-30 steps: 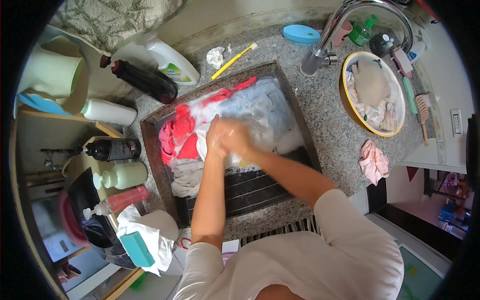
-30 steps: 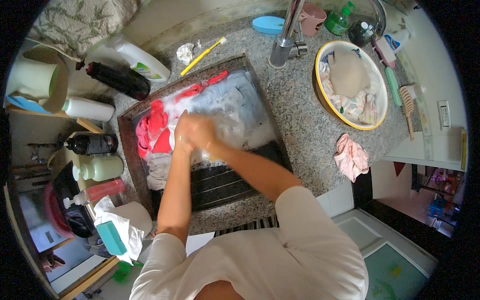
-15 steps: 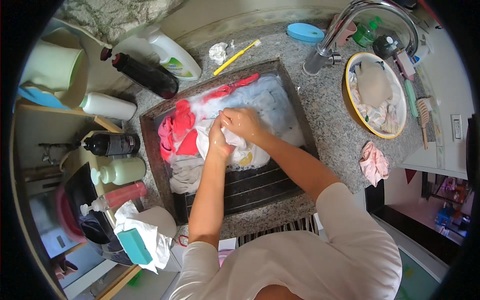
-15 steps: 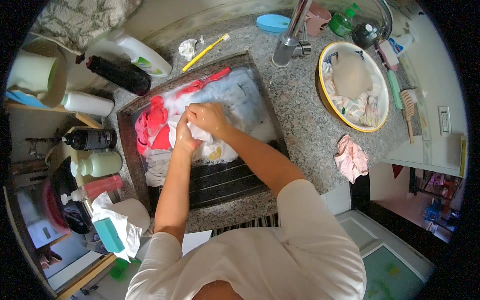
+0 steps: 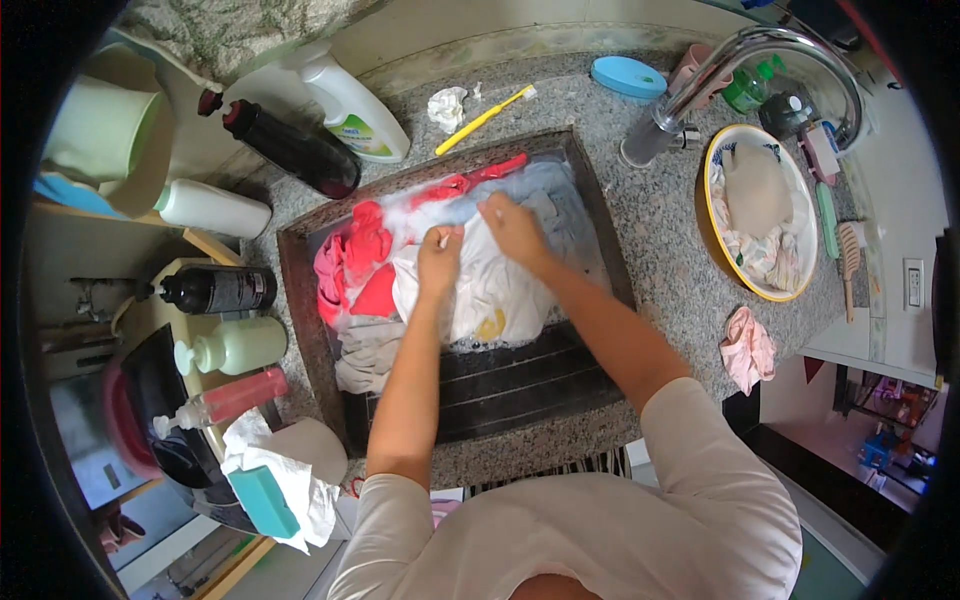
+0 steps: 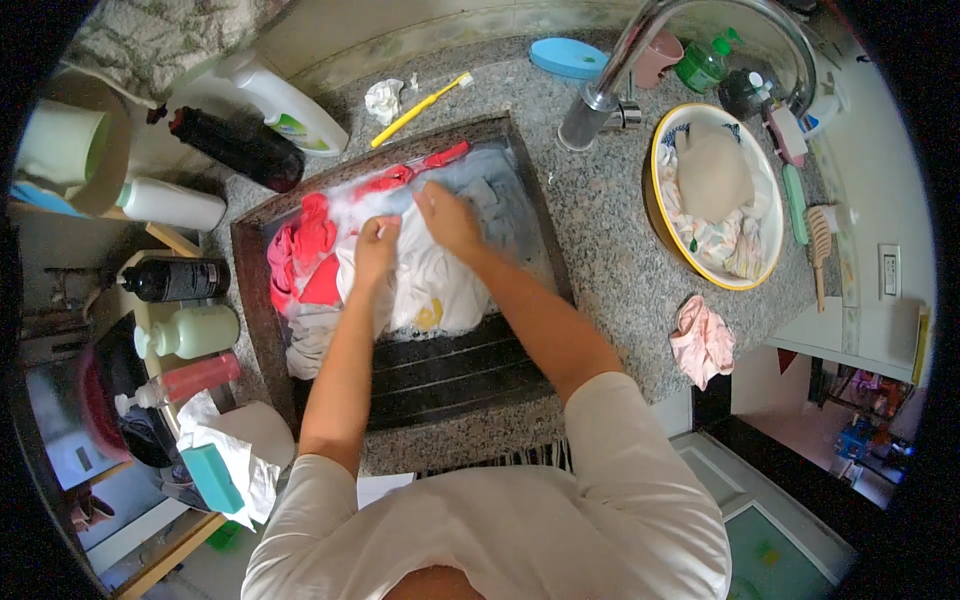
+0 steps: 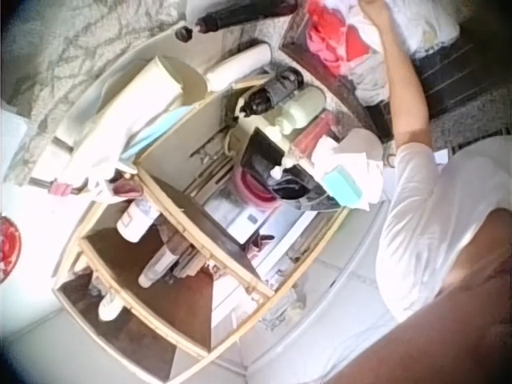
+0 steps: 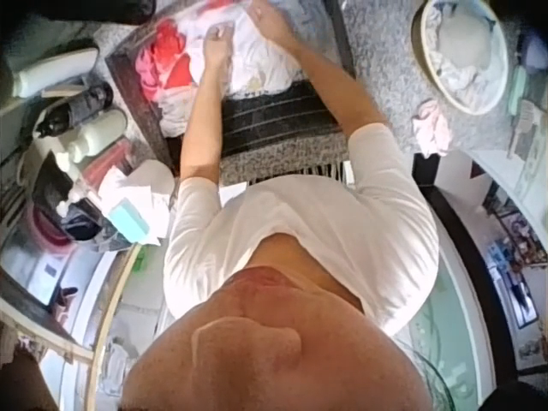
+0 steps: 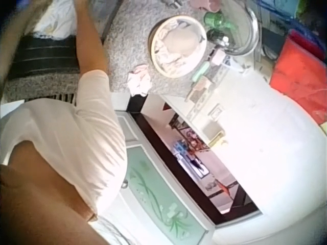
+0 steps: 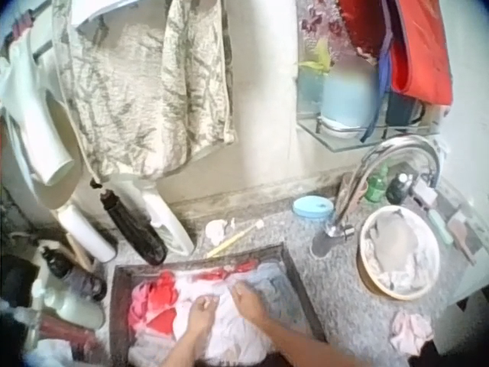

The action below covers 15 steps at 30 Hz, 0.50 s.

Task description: The person washes several items of clothing by hand in a sink, repeatedly scrubbing them with soap and rinsing them in the water.

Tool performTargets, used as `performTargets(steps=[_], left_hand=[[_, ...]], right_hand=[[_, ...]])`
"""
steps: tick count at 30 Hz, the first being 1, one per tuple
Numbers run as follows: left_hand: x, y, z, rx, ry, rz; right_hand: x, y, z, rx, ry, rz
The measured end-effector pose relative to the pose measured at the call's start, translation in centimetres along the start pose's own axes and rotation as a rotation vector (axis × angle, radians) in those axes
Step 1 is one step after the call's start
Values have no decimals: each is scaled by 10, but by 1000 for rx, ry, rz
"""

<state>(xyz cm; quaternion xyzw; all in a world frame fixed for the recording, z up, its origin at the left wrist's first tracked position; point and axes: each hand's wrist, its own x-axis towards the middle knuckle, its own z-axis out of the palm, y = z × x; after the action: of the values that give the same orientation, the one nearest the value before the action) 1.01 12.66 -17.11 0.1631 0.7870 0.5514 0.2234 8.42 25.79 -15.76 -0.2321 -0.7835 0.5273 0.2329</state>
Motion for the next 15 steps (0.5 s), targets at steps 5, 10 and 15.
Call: performTargets(steps=[5, 10, 15], left_hand=[[-6, -42, 35, 688, 142, 220], [21, -70, 46, 848, -222, -213], [14, -106, 12, 694, -174, 141]], right_hand=[[-22, 32, 16, -645, -258, 75], [-6, 98, 43, -858, -536, 114], [-11, 85, 46, -787, -534, 85]])
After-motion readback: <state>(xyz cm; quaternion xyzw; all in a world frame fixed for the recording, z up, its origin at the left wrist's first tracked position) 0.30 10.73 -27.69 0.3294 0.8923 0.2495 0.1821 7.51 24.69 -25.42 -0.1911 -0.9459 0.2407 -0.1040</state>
